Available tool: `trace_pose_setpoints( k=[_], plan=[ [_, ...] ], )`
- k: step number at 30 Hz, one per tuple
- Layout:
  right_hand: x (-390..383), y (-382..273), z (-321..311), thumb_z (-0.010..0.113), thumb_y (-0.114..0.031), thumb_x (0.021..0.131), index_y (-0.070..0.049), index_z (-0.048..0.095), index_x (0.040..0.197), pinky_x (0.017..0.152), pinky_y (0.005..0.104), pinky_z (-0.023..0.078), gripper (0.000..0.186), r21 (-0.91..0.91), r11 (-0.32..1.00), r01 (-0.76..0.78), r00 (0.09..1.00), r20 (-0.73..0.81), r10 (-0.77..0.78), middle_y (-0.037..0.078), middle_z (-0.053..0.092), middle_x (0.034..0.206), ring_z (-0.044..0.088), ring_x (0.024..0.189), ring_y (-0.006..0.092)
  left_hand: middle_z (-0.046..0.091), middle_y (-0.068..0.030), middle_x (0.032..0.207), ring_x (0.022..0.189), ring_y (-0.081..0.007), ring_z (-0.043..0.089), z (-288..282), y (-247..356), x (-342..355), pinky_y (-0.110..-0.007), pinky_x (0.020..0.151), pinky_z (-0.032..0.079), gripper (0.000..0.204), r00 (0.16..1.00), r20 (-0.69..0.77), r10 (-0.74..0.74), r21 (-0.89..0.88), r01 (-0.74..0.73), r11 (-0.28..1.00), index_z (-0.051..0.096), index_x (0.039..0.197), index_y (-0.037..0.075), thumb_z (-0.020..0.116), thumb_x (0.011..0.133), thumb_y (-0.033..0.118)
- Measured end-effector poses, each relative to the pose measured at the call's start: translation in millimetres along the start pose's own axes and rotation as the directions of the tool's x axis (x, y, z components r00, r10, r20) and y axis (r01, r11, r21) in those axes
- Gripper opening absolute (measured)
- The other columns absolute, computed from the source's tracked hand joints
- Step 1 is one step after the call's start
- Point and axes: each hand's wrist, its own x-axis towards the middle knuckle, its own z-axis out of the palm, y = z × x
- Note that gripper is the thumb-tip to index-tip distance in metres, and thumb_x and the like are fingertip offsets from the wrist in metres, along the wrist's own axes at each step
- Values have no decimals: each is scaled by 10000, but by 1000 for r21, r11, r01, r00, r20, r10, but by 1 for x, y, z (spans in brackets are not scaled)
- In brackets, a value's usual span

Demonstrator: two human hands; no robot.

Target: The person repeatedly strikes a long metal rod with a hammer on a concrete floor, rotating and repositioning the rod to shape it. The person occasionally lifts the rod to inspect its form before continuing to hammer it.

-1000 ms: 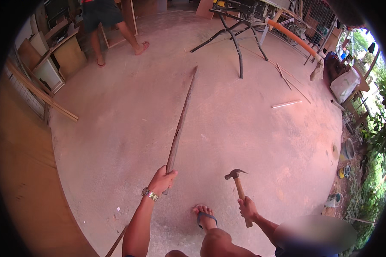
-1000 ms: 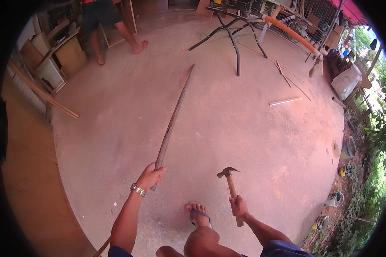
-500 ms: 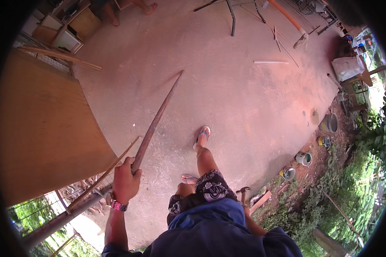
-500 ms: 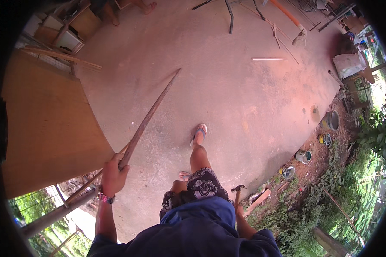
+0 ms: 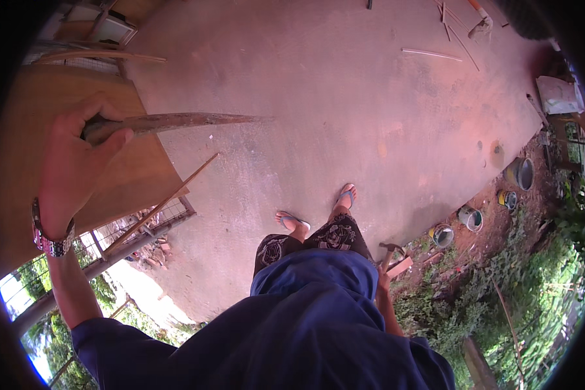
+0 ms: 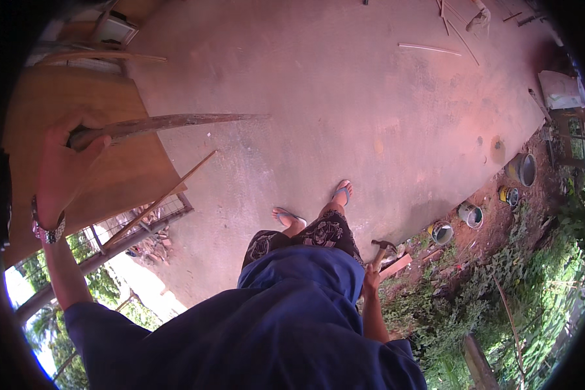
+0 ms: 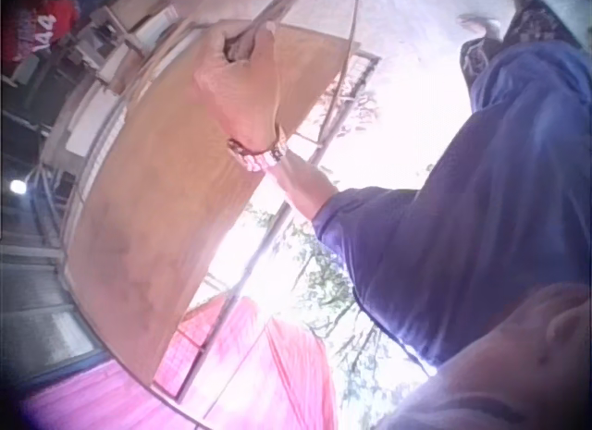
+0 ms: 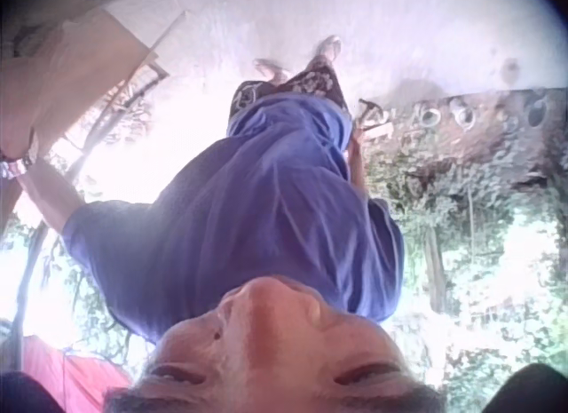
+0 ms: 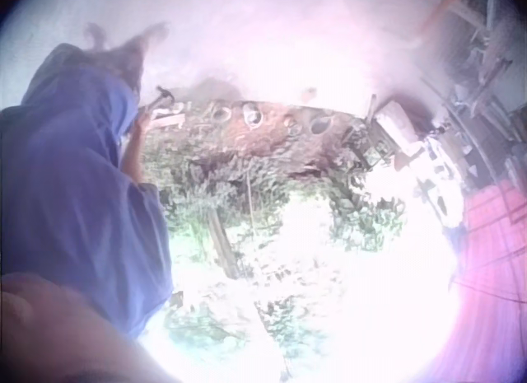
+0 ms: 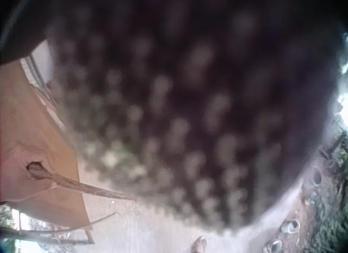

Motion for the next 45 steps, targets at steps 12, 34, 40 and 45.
trace_pose_setpoints(
  k=[12,34,40,45],
  plan=[
    [122,-265,-113,591,-415,1075,-45,538,924,410,353,427,403,-231,942,242,964,165,-207,36,538,588,558,454,159,671,-108,986,847,-161,623,210,34,69,-295,808,518,253,94,-641,-762,-736,-359,574,530,1153,18,672,1042,195],
    [-9,-439,64,592,-510,1058,25,645,943,586,388,489,550,-400,909,117,987,145,-63,87,649,717,630,642,179,703,-120,954,948,-243,679,337,-147,199,-437,986,516,228,530,-128,-838,-992,-89,95,600,927,31,668,1013,231],
    [-15,-471,76,584,-535,1047,48,678,939,696,452,505,600,-520,830,200,979,138,-149,177,681,784,673,755,282,640,-76,824,796,-212,640,391,-193,271,-394,857,524,314,316,80,-945,-993,-55,-103,556,821,32,688,996,256],
    [-6,-499,76,555,-542,1052,51,669,986,712,467,501,608,-552,798,241,970,124,-207,199,691,804,682,778,311,469,6,682,583,-127,420,356,-240,330,-345,611,404,211,327,192,-925,-946,-190,-263,495,749,89,632,908,108]
  ],
)
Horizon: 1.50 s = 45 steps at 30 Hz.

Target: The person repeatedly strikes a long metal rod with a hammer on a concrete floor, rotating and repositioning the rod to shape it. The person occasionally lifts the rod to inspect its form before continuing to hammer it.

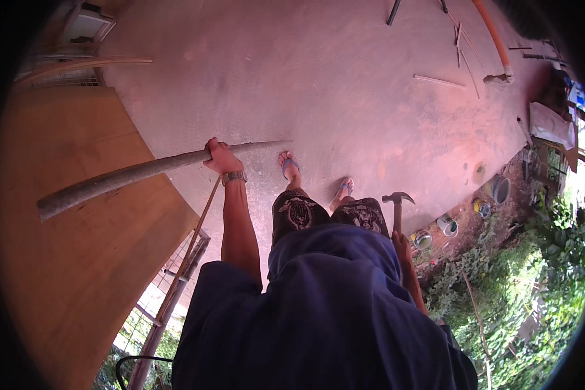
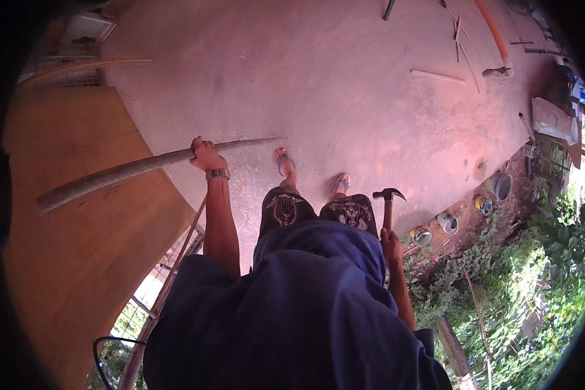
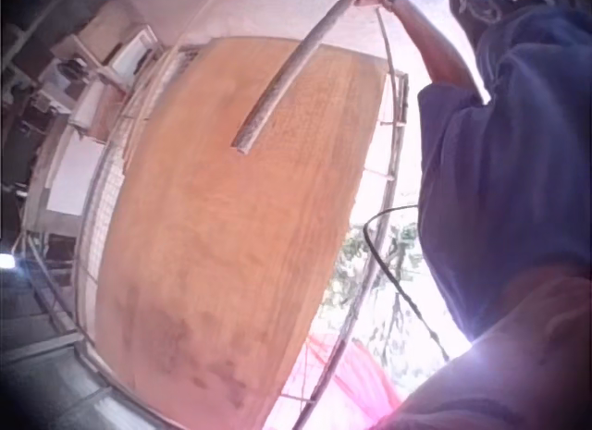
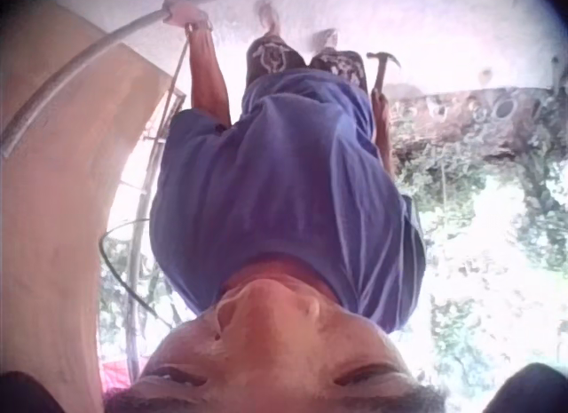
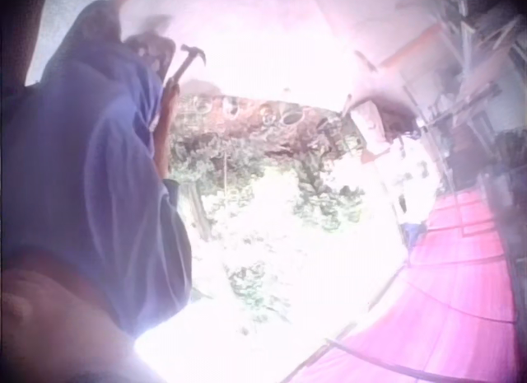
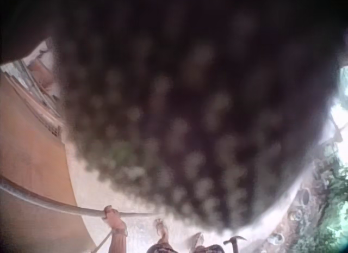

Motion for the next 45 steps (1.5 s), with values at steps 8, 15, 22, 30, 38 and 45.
trace_pose_setpoints(
  k=[8,15,22,30,38,45],
  plan=[
    [49,53,-3,570,-545,1051,59,678,938,668,459,502,624,196,981,-8,998,60,-4,196,693,779,674,730,285,636,-99,989,1020,-239,621,37,255,-107,-485,1001,460,439,873,484,56,-166,29,986,538,1203,64,705,980,404],
    [111,129,-23,548,-523,1063,45,696,937,670,424,524,600,314,949,12,990,126,-55,171,712,795,690,734,266,498,30,707,683,-165,522,94,127,-186,-437,805,478,345,839,440,-319,-293,470,832,538,782,180,736,958,401],
    [153,134,-80,542,-514,1066,46,701,945,671,421,531,595,253,964,-79,976,217,23,166,719,805,692,733,257,271,64,541,463,-115,283,81,-19,-243,-314,545,334,484,811,384,-441,-508,584,633,317,618,213,652,962,272],
    [174,148,-115,535,-504,1070,48,707,954,672,418,537,589,273,945,-180,974,181,133,159,726,816,694,731,247,293,62,501,449,-100,292,101,-14,-306,-296,581,354,446,771,612,-177,-674,625,394,357,587,209,607,951,146],
    [218,120,-135,600,-447,1027,-32,691,860,570,424,532,456,241,970,-35,978,206,-16,97,672,712,683,619,227,304,61,490,407,-99,271,117,96,-335,-304,513,306,407,690,683,241,-675,469,569,359,626,215,570,974,202],
    [265,60,-153,609,-406,1016,-30,674,863,540,419,524,411,225,974,24,983,170,-63,93,658,690,669,590,222,312,52,491,424,-113,294,109,144,-351,-335,509,312,326,618,687,382,-637,260,725,415,677,187,559,968,201]
  ],
)
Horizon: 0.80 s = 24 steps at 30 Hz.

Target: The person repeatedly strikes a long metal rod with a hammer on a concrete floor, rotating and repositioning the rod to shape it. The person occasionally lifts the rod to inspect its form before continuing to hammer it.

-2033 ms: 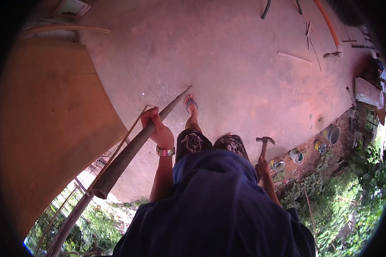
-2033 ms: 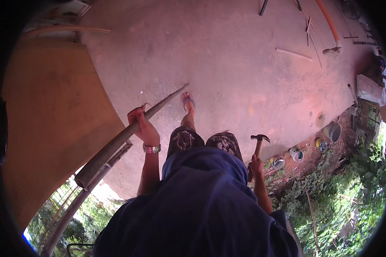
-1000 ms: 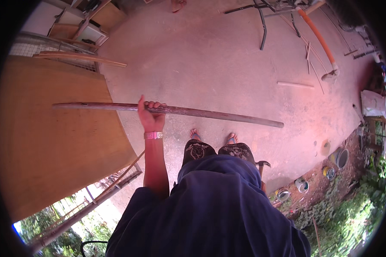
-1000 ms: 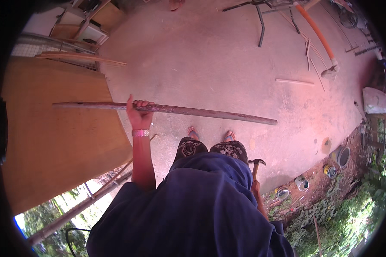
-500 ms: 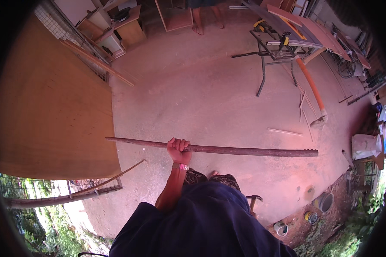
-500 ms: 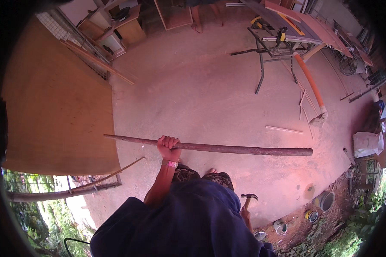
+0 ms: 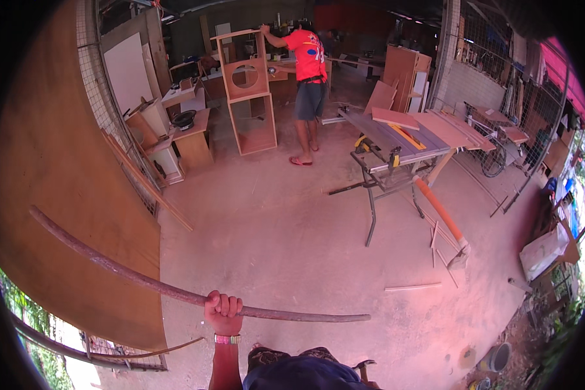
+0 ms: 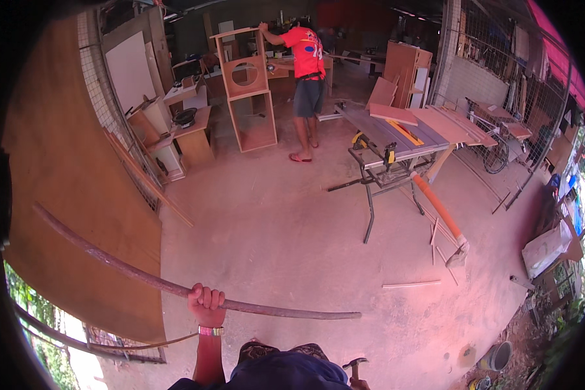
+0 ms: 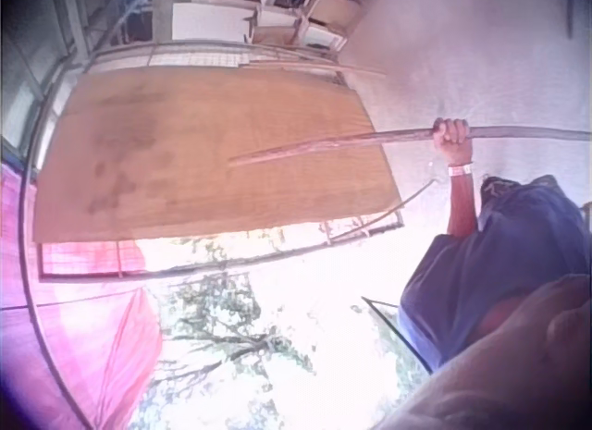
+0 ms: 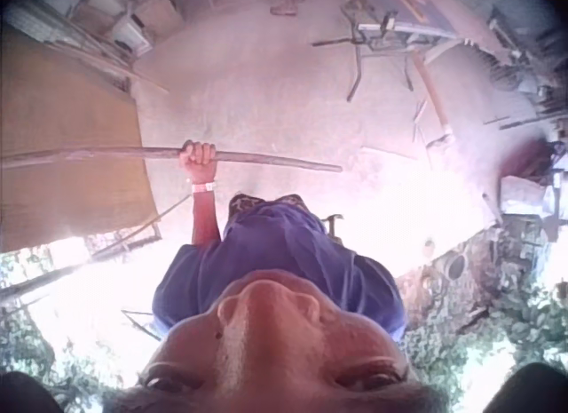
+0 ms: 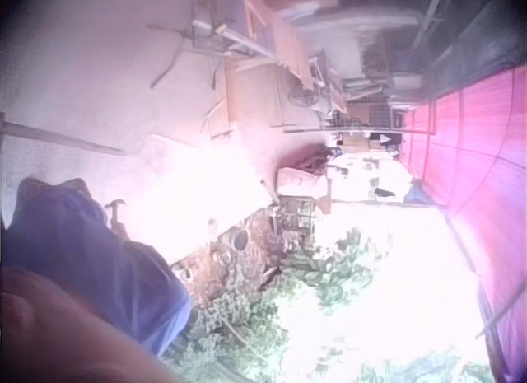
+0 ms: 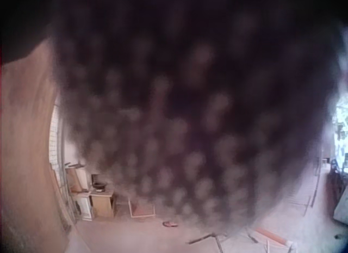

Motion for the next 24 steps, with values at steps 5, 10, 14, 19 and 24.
trace_pose_setpoints(
  k=[5,10,14,19,24],
  plan=[
    [14,-38,-11,615,-377,1008,-29,662,865,519,415,519,380,-20,999,38,999,-7,-38,90,647,674,660,569,218,307,34,488,427,-128,285,22,14,-3,-341,495,298,319,993,105,53,167,-70,983,393,675,170,543,956,162],
    [16,-42,-26,622,-349,1000,-27,651,867,497,412,513,349,-62,994,95,995,-24,-96,87,637,657,650,548,214,274,35,479,400,-131,227,57,57,-11,-356,454,266,355,971,153,185,281,-222,934,318,667,166,521,955,122],
    [27,-37,-35,627,-325,994,-26,641,869,480,409,508,324,-147,968,203,979,-5,-206,84,628,645,642,531,211,276,42,478,404,-128,259,73,117,-38,-347,468,282,375,963,90,255,405,-269,874,302,669,166,519,969,109],
    [43,-69,-21,633,-296,986,-25,629,871,459,405,503,295,-260,895,363,932,107,-346,81,618,628,632,510,207,297,41,479,401,-109,257,74,163,-107,-337,464,270,367,859,-72,507,521,-402,753,330,673,161,520,982,106],
    [29,-115,16,639,-268,978,-24,617,873,437,401,497,267,-313,831,459,888,168,-428,78,607,612,622,489,203,301,56,491,401,-88,253,56,193,-146,-293,453,269,347,716,-151,681,661,-439,608,343,697,181,530,987,144]
  ],
)
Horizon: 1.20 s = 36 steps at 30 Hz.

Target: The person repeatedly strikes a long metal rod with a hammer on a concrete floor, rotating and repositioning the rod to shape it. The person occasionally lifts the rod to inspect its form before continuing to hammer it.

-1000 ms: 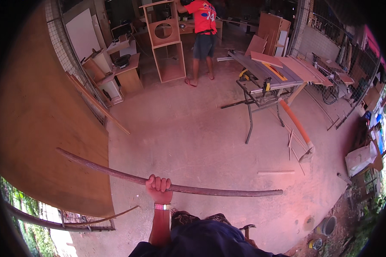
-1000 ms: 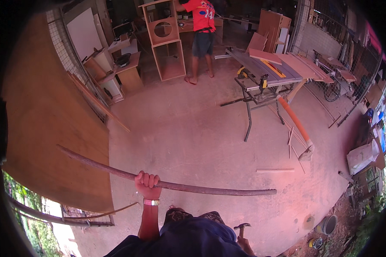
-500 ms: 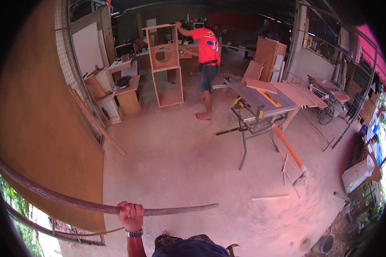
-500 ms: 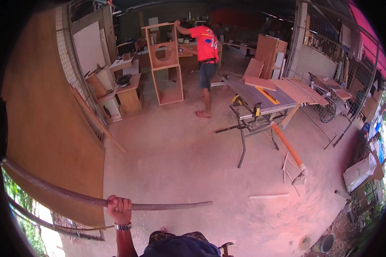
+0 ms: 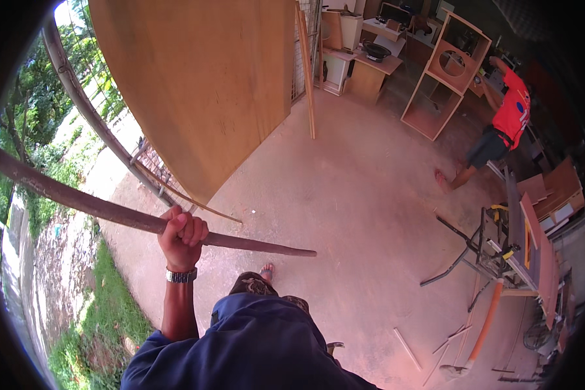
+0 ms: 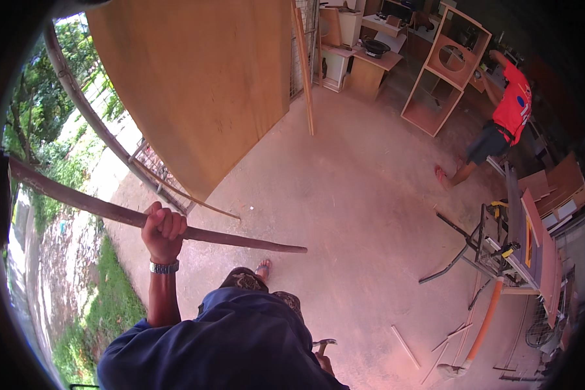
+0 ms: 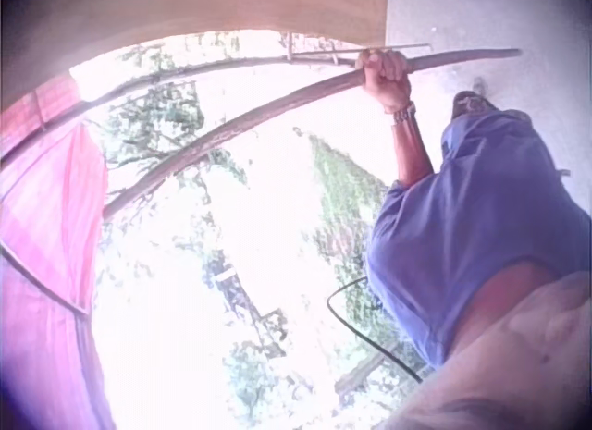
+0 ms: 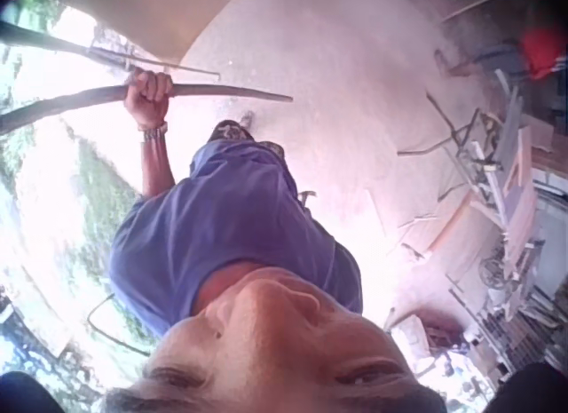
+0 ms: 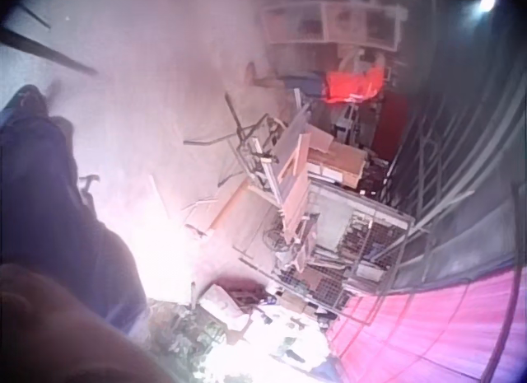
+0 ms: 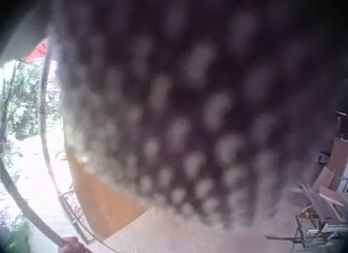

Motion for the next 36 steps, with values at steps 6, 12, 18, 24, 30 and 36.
trace_pose_setpoints(
  k=[6,12,18,24,30,36],
  plan=[
    [17,-71,20,647,-268,966,-37,602,895,479,418,541,246,143,990,19,1000,-26,-15,77,603,627,635,531,221,393,18,673,585,-103,391,-10,44,75,-279,594,377,253,990,-22,140,47,-139,989,423,822,135,551,1001,259],
    [114,-228,37,680,-198,947,-76,536,896,463,368,536,195,658,752,-36,962,227,-152,50,542,655,556,498,193,251,67,541,457,-59,247,-58,17,177,-271,425,227,502,714,-648,266,301,-80,950,311,656,212,542,1094,295],
    [203,-391,76,684,-143,912,-82,569,884,326,326,408,133,435,900,34,989,113,-93,-28,433,531,442,369,136,517,54,623,537,-59,460,-140,-217,307,-277,500,340,234,870,-475,132,475,127,871,577,754,133,726,934,120],
    [217,-374,87,724,-58,888,-80,655,789,284,335,387,122,306,947,-98,995,27,94,4,464,509,465,329,163,541,22,623,596,-86,501,-115,-319,400,-325,550,398,232,951,-306,-51,645,247,723,569,687,39,729,843,103],
    [245,-387,113,749,-155,898,-72,686,822,363,404,479,128,240,885,-399,917,115,382,52,564,543,573,408,221,532,26,640,620,-81,489,-92,-405,477,-323,569,396,218,959,-224,-174,606,277,746,558,699,40,713,850,69],
    [321,-505,106,754,-194,913,-74,692,840,397,396,493,154,186,915,-358,932,130,338,53,586,571,593,444,212,495,43,658,652,-77,479,-33,-484,548,-318,586,387,195,957,-111,-267,605,278,746,532,732,51,687,850,43]
  ],
)
